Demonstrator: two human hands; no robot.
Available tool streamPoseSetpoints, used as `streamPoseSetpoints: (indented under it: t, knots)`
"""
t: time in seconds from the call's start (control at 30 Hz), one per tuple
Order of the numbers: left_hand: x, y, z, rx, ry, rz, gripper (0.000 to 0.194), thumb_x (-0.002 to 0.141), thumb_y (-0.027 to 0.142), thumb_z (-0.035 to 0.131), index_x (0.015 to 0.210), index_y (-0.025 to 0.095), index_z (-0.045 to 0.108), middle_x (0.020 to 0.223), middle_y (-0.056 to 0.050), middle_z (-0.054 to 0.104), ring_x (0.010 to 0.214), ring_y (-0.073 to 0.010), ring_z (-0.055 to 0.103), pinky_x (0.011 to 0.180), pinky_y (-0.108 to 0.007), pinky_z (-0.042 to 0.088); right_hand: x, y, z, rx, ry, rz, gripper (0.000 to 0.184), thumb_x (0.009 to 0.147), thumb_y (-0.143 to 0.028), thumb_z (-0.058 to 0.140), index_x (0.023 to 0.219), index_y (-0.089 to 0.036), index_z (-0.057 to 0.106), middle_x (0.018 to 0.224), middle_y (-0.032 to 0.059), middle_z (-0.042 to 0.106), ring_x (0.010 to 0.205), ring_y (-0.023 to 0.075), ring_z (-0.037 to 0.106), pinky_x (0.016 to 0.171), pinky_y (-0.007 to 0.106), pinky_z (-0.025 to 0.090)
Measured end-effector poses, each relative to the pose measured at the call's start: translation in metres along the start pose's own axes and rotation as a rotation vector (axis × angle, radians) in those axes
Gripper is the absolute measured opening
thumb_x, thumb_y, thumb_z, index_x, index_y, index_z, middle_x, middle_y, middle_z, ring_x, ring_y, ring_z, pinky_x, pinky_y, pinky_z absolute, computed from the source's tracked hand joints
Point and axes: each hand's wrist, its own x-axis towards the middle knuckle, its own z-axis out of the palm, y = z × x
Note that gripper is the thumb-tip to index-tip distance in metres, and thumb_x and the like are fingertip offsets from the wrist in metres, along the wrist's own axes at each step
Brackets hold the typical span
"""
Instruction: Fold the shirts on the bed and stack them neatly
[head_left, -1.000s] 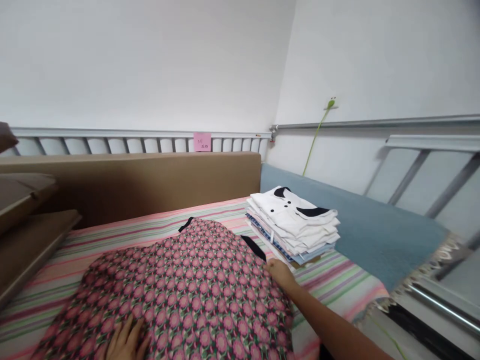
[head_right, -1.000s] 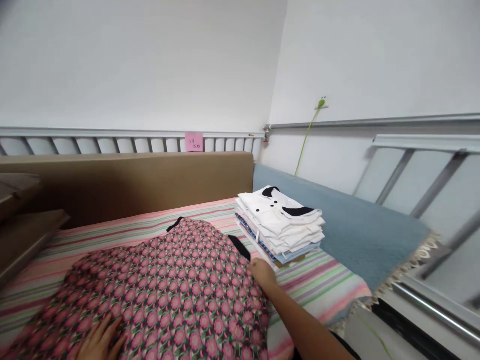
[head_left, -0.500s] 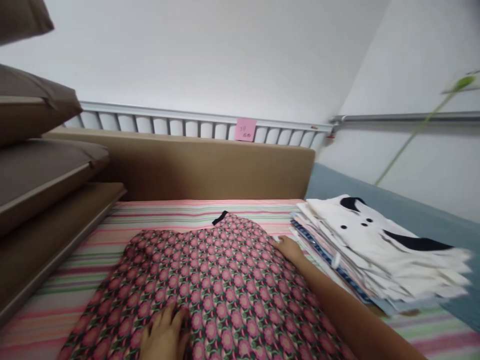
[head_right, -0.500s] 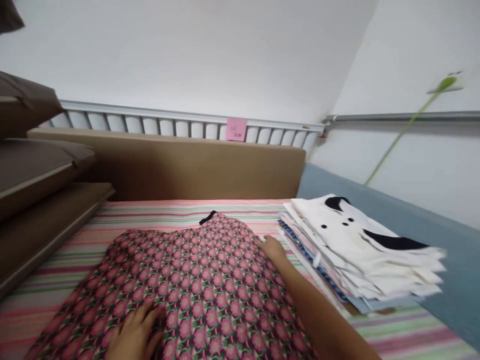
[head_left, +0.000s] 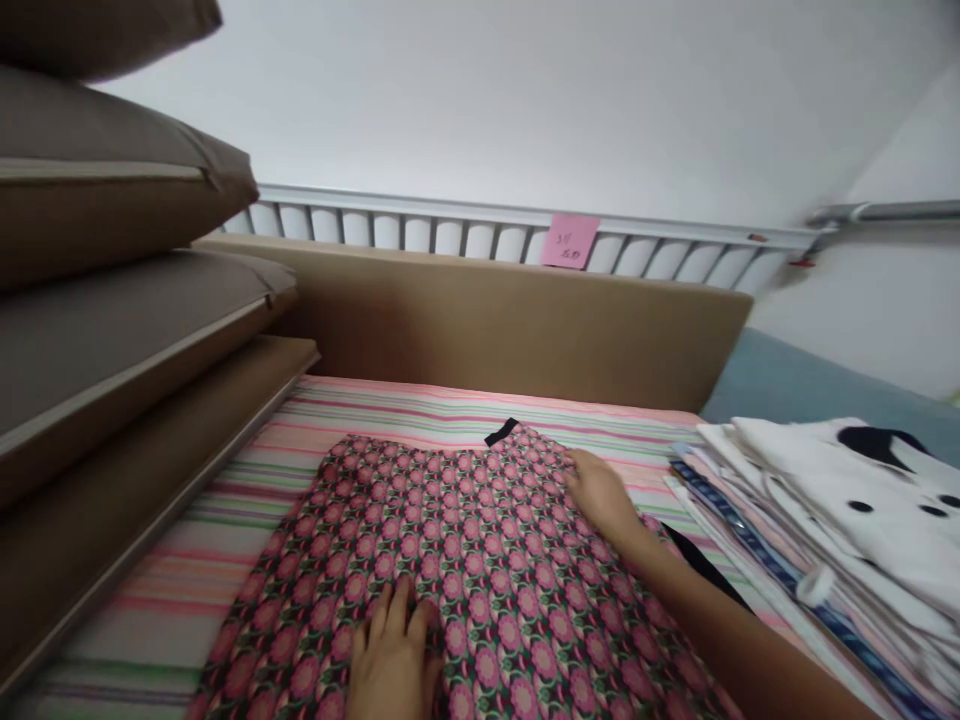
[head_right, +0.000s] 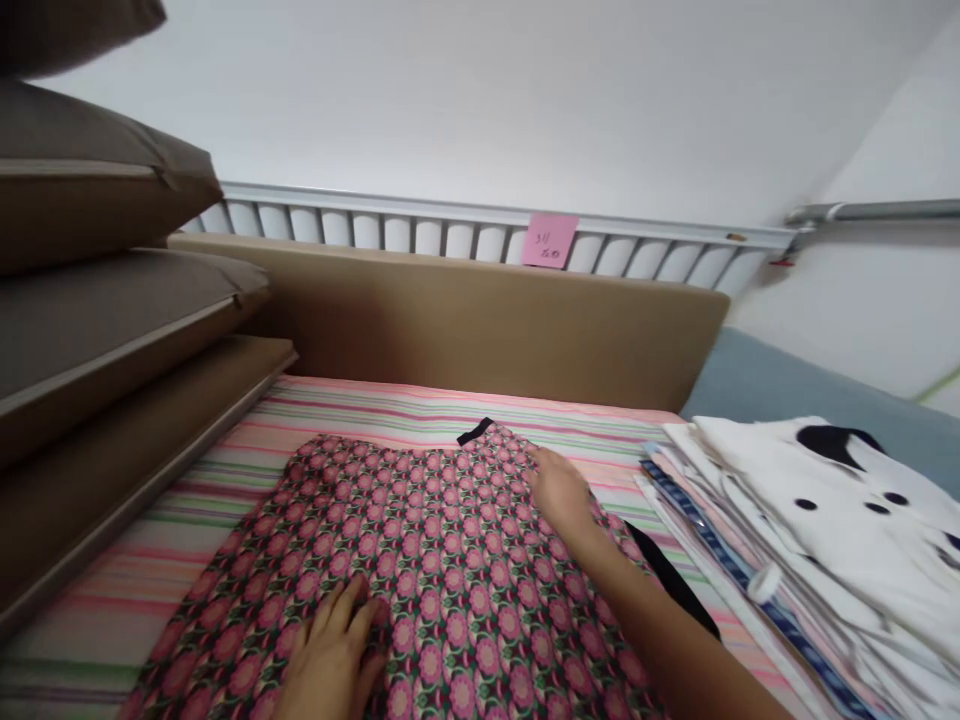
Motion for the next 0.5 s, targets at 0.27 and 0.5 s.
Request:
streamPoseSetpoints:
  t: [0.27, 0.5]
  knots:
    - [0.0, -0.007, 0.031, -0.065, -0.009, 0.002, 0.06, 0.071, 0.024, 0.051, 0.13, 0.028, 0.047, 0.148, -0.007, 0.025, 0.137, -0.0334, 0.021, 0.108, -0.061, 0.021, -0.009, -0.176, 0.078, 0.178, -0.351, -0.688, 0.047, 0.093, -0.043, 0.038, 0.138, -0.028, 0.04, 0.148, 0.0051, 0.03, 0.136, 0.0238, 0.025, 0.11, 0.046, 0.018]
    - [0.002, -0.008, 0.044, -0.129, 0.023, 0.003, 0.046, 0.084, 0.023, 0.038, 0.128, 0.031, 0.048, 0.145, -0.006, 0.031, 0.135, -0.0317, 0.027, 0.107, -0.062, 0.024, -0.004, -0.228, 0.09, 0.161, -0.21, -0.793, 0.05, 0.093, -0.047, 0.036, 0.139, -0.029, 0.037, 0.15, 0.0071, 0.023, 0.138, 0.0247, 0.019, 0.11, 0.048, 0.017]
